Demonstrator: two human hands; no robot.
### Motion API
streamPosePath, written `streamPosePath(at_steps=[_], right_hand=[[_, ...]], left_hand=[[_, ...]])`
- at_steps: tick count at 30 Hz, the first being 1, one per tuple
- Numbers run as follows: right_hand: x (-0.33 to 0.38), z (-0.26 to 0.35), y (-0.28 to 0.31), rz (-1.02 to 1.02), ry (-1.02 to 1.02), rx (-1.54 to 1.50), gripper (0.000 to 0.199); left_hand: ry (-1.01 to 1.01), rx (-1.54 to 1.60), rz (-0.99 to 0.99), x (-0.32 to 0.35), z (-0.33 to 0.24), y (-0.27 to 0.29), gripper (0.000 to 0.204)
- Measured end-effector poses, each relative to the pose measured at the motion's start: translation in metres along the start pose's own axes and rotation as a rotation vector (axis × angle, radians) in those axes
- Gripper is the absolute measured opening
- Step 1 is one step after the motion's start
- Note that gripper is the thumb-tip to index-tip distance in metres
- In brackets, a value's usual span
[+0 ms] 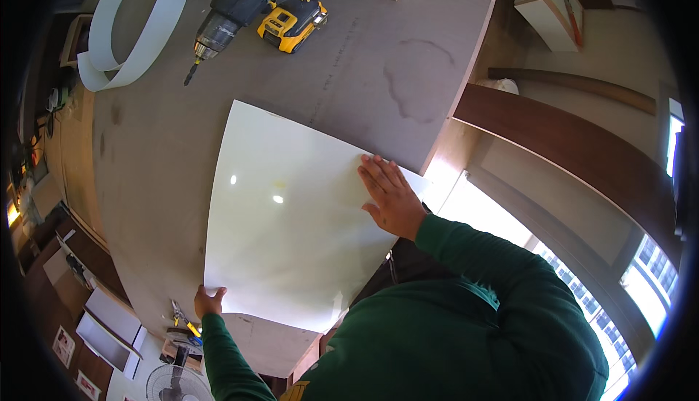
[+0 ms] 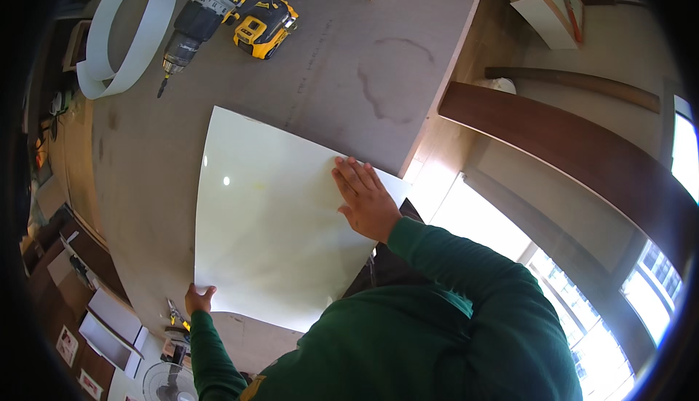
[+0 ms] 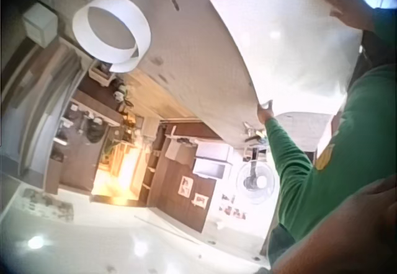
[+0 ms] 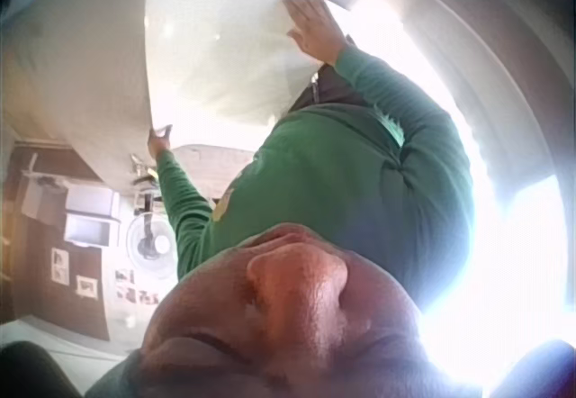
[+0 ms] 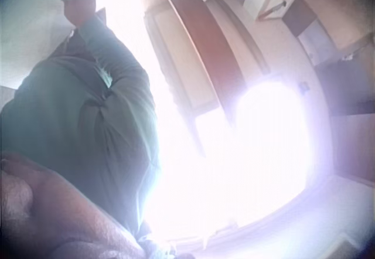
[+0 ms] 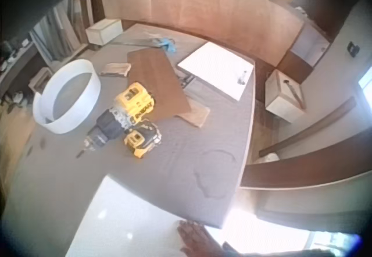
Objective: The person positions a white laminate sheet over a wooden board and presses it down. They then use a cloth to wipe and smooth the surface of the laminate repeatedly to ensure it is well-adhered.
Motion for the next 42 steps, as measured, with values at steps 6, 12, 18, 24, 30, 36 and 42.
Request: streamPosePath(at_steps=[6,12,18,24,30,36,42], right_hand=[[-0.015,-0.049,0.019,-0.264,-0.327,-0.212,0.028],[-0.036,-0.074,0.025,-0.036,-0.419,-0.485,0.009],[-0.122,-0.050,0.021,-0.071,-0.249,-0.533,0.012],[-0.172,-0.036,0.019,0.083,-0.275,-0.489,0.010],[-0.187,-0.053,0.006,0.076,-0.243,-0.400,0.014],[-0.279,-0.001,0.003,0.013,-0.103,-0.252,0.027],[-0.266,0.072,-0.012,0.008,0.285,0.254,0.066]], left_hand=[[0.004,-0.055,-0.028,0.001,-0.001,0.002,0.076],[0.007,-0.017,-0.016,0.001,0.005,-0.001,0.078],[0.049,-0.039,-0.026,-0.002,0.011,-0.003,0.085],[0.051,-0.030,-0.006,0.003,0.009,-0.002,0.080],[0.057,0.023,-0.033,0.001,0.009,-0.003,0.075],[0.029,0.127,-0.014,0.001,0.014,-0.010,0.076],[0.071,0.190,-0.042,0.008,0.025,-0.008,0.062]])
Point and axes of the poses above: each hand's wrist, its own x-axis away from the middle knuckle, its own y-axis out of the back of the hand, z = x × y, the point moved 3 cm from there along -x, towards the middle knuckle, and after that the axes turned 10 degrees about y, right-handed, at the moved point
